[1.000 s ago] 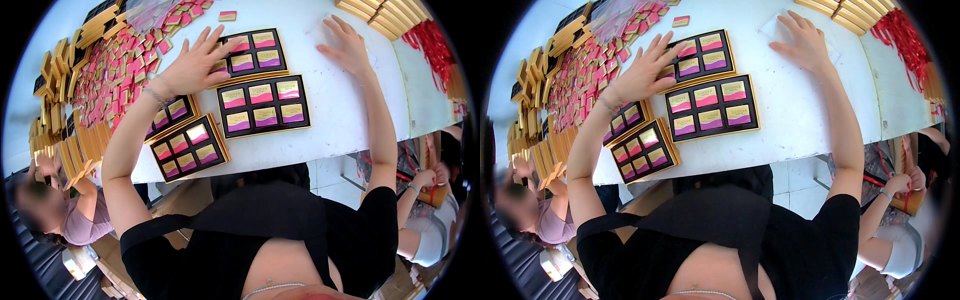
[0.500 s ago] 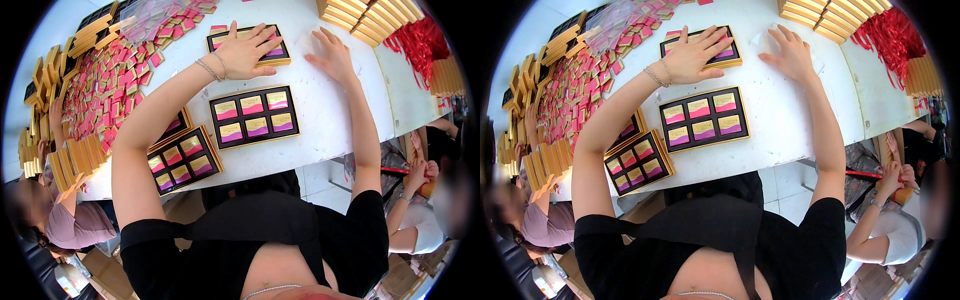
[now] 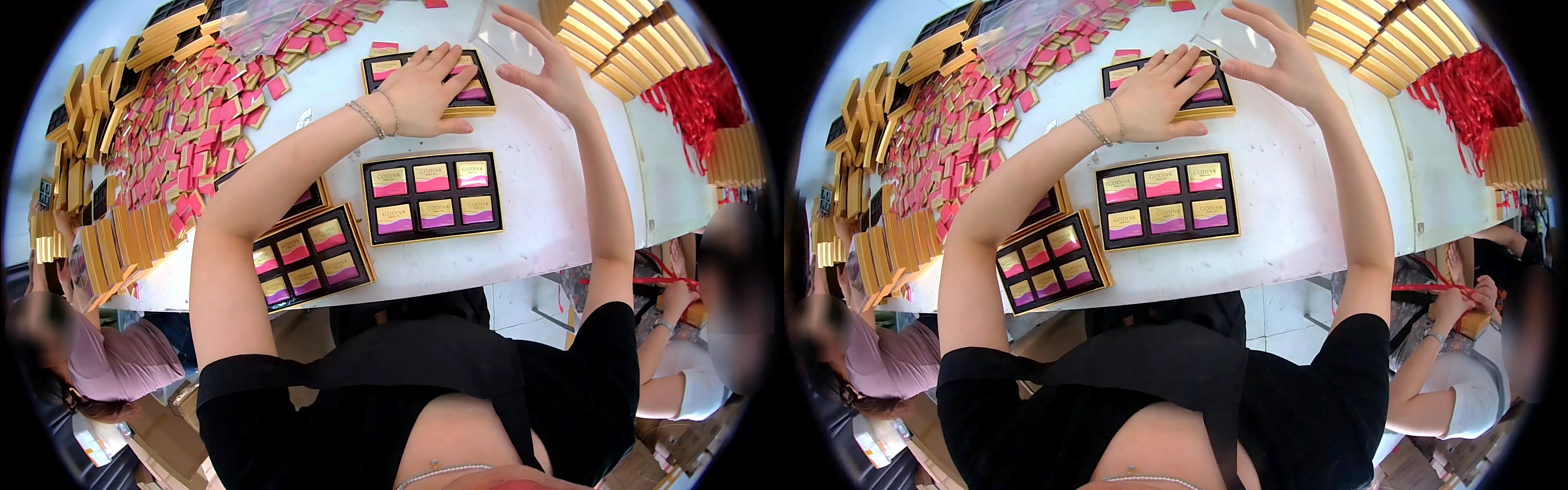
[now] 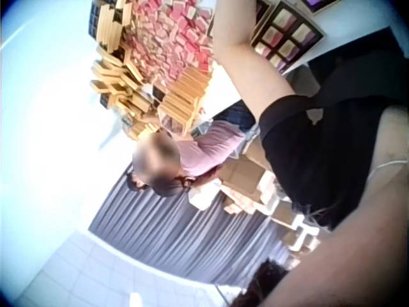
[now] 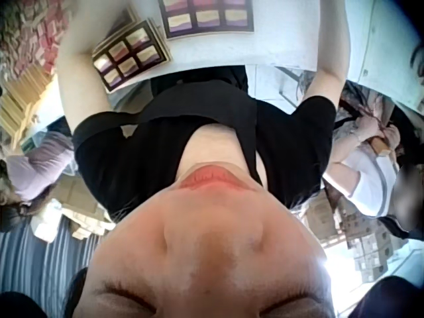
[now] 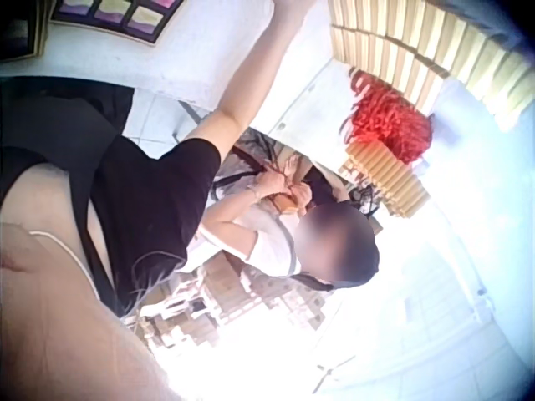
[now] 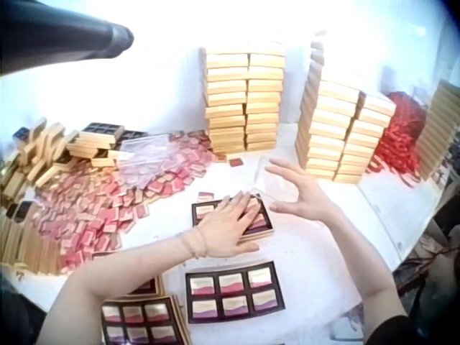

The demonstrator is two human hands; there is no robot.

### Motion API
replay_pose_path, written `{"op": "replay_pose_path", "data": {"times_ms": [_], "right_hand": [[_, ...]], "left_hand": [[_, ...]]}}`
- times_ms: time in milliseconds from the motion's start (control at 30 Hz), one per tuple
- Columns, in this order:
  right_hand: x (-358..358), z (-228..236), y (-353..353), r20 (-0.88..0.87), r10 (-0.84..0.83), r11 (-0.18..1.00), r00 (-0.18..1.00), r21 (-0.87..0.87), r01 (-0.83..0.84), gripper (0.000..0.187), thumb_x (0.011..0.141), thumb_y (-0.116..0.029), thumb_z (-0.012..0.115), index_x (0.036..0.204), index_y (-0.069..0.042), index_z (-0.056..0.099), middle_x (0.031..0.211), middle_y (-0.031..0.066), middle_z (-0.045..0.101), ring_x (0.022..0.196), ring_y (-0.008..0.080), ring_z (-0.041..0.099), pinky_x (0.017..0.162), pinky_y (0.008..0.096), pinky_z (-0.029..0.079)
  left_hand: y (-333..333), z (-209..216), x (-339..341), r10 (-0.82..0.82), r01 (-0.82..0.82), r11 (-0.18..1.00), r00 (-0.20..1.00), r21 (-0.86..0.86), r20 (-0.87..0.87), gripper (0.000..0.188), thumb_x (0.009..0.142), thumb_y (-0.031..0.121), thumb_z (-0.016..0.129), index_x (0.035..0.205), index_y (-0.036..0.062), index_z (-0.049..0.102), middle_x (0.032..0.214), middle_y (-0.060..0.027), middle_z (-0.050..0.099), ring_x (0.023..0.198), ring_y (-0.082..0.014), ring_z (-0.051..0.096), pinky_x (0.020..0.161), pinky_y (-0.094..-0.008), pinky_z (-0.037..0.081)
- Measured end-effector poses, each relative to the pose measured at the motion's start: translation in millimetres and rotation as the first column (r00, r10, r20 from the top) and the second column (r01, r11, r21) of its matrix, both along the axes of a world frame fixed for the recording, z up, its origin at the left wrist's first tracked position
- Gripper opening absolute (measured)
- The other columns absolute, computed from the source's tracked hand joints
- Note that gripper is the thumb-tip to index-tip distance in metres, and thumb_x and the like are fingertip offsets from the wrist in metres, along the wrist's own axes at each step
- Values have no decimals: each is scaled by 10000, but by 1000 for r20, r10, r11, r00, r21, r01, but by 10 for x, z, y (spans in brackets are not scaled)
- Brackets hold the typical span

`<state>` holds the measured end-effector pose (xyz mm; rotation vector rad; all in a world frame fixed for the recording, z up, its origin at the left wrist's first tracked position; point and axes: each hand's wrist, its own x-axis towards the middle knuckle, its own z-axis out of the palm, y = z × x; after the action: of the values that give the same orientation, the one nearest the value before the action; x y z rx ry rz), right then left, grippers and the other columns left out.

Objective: The person assembles cosmetic palettes by placing small, individually wrapped items into the compartments of a gold-trimmed tray. The person handles the palettes and items by hand, stacking completed units and retrieving new supplies from a plastic bag.

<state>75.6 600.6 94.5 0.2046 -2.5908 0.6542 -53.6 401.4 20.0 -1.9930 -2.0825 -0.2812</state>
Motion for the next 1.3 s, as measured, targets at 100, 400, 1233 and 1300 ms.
{"op": "replay_pose_path", "data": {"times_ms": [100,400,1233,1300], "right_hand": [[-130,-232,156,46,56,995,997,-86,-51,788,725,-375,775,1408,-183,432,1453,113,395,1357,283,352,1090,538,277],[-166,-387,171,-23,69,962,997,-263,-73,625,788,-416,732,1331,-170,541,1438,83,449,1347,277,386,1089,449,313],[-375,-481,-155,-48,307,951,951,-26,-308,749,682,-494,764,1269,-75,560,1369,209,476,1244,395,466,1012,473,404],[-363,-480,-204,-79,272,961,959,-28,-274,739,678,-508,767,1264,-104,569,1370,196,472,1235,380,476,995,461,408]], "left_hand": [[13,2,5,-15,15,999,1000,-35,-5,843,858,588,548,1461,72,265,1473,-277,266,1380,-401,267,1137,-471,224],[-138,275,-50,50,-54,996,998,78,48,871,861,572,552,1408,-57,299,1476,-271,277,1381,-372,281,1135,-484,216],[-434,226,2,121,-126,992,974,15,190,833,792,376,695,1422,-13,314,1414,-203,425,1355,-352,352,1109,-537,190],[-454,263,23,119,-118,993,980,-16,161,818,793,360,694,1416,-15,321,1420,-197,417,1356,-351,347,1112,-546,178]]}}
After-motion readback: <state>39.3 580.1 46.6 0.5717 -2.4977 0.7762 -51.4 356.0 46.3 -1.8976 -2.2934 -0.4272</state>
